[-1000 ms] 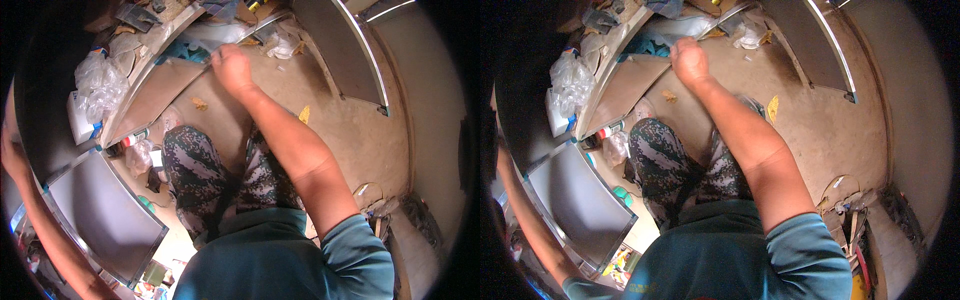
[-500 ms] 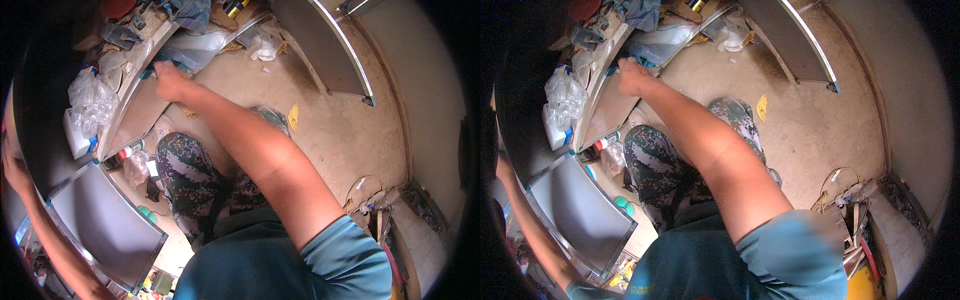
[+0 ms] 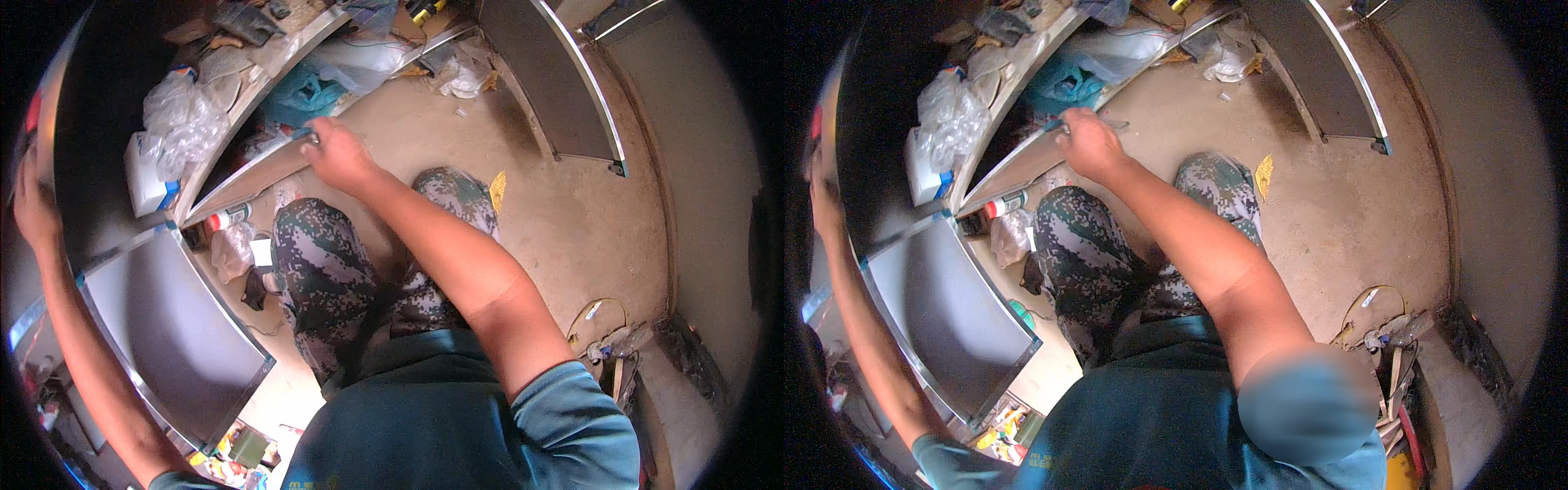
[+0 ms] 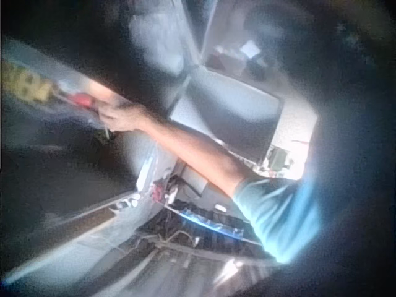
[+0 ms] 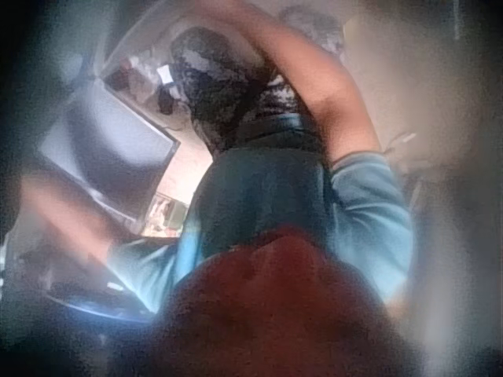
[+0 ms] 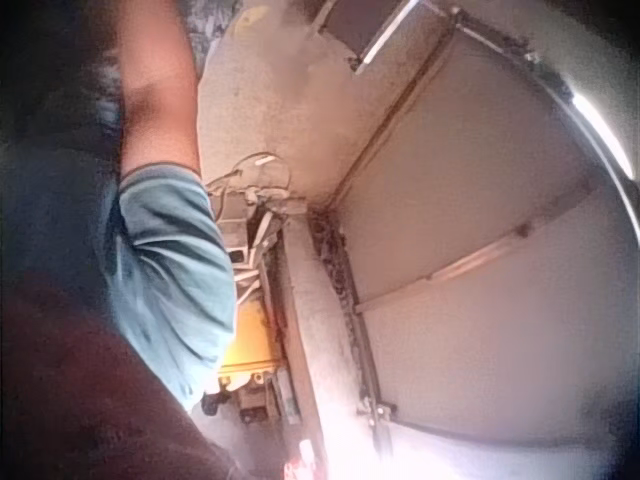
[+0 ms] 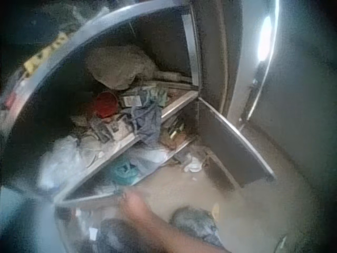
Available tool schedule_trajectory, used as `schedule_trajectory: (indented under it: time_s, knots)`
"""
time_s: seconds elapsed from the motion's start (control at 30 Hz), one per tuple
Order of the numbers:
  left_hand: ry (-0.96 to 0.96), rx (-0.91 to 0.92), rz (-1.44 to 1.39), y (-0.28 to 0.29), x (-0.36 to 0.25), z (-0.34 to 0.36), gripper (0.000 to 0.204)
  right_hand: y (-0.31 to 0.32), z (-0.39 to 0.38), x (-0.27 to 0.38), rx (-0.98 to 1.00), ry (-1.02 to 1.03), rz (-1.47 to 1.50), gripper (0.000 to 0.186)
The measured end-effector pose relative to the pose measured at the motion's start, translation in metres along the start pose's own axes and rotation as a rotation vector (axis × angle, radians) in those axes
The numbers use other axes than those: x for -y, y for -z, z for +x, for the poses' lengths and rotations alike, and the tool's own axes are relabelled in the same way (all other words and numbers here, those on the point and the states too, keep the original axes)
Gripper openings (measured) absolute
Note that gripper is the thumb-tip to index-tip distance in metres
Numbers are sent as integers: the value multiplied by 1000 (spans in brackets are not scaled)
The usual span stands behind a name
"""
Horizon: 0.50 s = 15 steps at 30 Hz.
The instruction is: The person uses a hammer and chisel to chip away at a pipe embedded in a concrete wall, then walks to a storage area and retrieves a plastic bag from a metal cabinet.
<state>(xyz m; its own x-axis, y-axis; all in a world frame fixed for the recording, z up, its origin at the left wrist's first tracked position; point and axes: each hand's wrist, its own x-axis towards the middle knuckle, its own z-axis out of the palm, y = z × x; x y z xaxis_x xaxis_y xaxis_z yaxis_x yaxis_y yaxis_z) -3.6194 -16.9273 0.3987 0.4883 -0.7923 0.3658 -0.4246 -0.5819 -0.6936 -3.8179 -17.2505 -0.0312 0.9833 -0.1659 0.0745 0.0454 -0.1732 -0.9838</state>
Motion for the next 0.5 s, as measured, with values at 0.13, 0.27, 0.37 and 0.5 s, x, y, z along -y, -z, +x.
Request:
schedule_trajectory:
  time_s: [0.13, 0.27, 0.37, 0.5]
  knots:
    - [224, 7, -70, 6, -30, 16, 52, -9, -34, 1, 46, -48, -40, 37]
    - [123, -48, 40, 1, -31, 17, 51, -2, -63, 8, 64, -79, -122, 38]
    - [72, -67, 72, -1, -24, 16, 50, -3, -74, 5, 73, -38, -93, 32]
    - [190, -49, -113, -3, -30, 17, 48, 2, -90, 3, 153, -43, -140, 32]
